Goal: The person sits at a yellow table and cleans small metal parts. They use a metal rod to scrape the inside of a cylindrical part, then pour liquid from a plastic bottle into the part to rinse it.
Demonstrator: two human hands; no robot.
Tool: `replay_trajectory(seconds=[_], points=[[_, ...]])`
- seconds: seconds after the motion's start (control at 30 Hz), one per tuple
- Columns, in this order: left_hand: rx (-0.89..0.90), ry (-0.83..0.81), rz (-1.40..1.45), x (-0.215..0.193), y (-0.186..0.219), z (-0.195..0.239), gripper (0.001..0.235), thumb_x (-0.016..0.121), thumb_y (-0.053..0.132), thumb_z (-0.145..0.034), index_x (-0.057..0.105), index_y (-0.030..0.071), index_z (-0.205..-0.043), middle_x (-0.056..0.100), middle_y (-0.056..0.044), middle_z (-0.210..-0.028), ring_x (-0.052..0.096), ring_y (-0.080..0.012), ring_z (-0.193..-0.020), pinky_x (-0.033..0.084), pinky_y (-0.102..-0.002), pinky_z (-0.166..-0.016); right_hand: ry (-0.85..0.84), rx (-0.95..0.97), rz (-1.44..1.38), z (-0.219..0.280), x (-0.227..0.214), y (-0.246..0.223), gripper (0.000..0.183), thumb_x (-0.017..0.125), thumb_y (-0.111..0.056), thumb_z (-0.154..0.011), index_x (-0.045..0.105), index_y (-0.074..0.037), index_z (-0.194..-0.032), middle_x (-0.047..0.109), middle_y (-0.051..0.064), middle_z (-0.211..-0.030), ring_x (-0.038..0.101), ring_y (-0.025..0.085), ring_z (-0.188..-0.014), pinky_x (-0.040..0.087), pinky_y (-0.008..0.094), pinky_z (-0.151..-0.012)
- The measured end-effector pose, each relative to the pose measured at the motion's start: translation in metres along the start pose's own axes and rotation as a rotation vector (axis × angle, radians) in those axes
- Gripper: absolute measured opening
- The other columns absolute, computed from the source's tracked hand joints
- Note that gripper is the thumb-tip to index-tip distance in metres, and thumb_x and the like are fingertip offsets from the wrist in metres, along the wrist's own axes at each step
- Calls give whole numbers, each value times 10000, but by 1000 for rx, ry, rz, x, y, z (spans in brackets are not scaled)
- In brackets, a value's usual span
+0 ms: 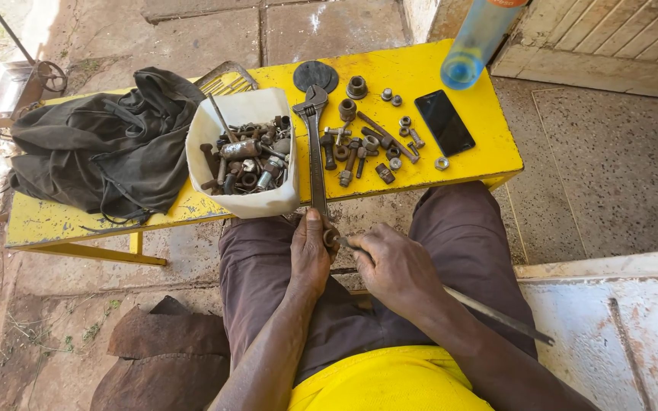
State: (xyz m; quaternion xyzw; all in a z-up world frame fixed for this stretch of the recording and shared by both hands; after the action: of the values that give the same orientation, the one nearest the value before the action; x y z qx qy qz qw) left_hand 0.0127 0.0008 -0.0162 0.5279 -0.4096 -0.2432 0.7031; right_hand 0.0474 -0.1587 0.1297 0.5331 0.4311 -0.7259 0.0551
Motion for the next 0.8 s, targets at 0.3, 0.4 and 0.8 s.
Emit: replay_trajectory(seconds=[0.3, 0.4, 0.8], points=[[132, -50, -331, -3, -3, 1, 502, 394, 399, -1192, 622, 110, -850, 574, -93, -632, 542, -210, -558, 477, -347, -492, -172, 86, -156, -17, -12, 0, 219, 633, -187, -1019, 829, -154, -1113, 795, 156, -995, 794, 344, -1004, 615, 465, -921], [59, -12, -532, 1, 23, 5, 493, 395, 456, -1185, 634, 148, -884, 617, -134, -648, 612, -279, -613, 526, -431, -585, -195, 147, -81, -18, -18, -16, 228, 617, -192, -1044, 783, -133, -1188, 779, 169, -1028, 775, 322, -1011, 600, 433, -952], [-605, -92, 135, -3, 10, 3, 444, 517, 467, -1135, 556, 108, -876, 392, -43, -470, 303, -109, -297, 224, -220, -279, 93, -277, 182, -9, 16, 11, 169, 629, -165, -1077, 783, -178, -1008, 711, 12, -798, 713, 136, -728, 610, 271, -722]])
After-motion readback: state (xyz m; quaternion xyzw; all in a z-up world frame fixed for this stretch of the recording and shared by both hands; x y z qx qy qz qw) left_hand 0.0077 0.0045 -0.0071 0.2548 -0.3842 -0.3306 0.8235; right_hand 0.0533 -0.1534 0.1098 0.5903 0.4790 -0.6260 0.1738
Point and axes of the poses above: each hand's wrist, its own z-axis away from the middle knuckle, its own x-axis out of the palm, y = z × x, the point moved 1 cm from there along -z, towards the middle knuckle
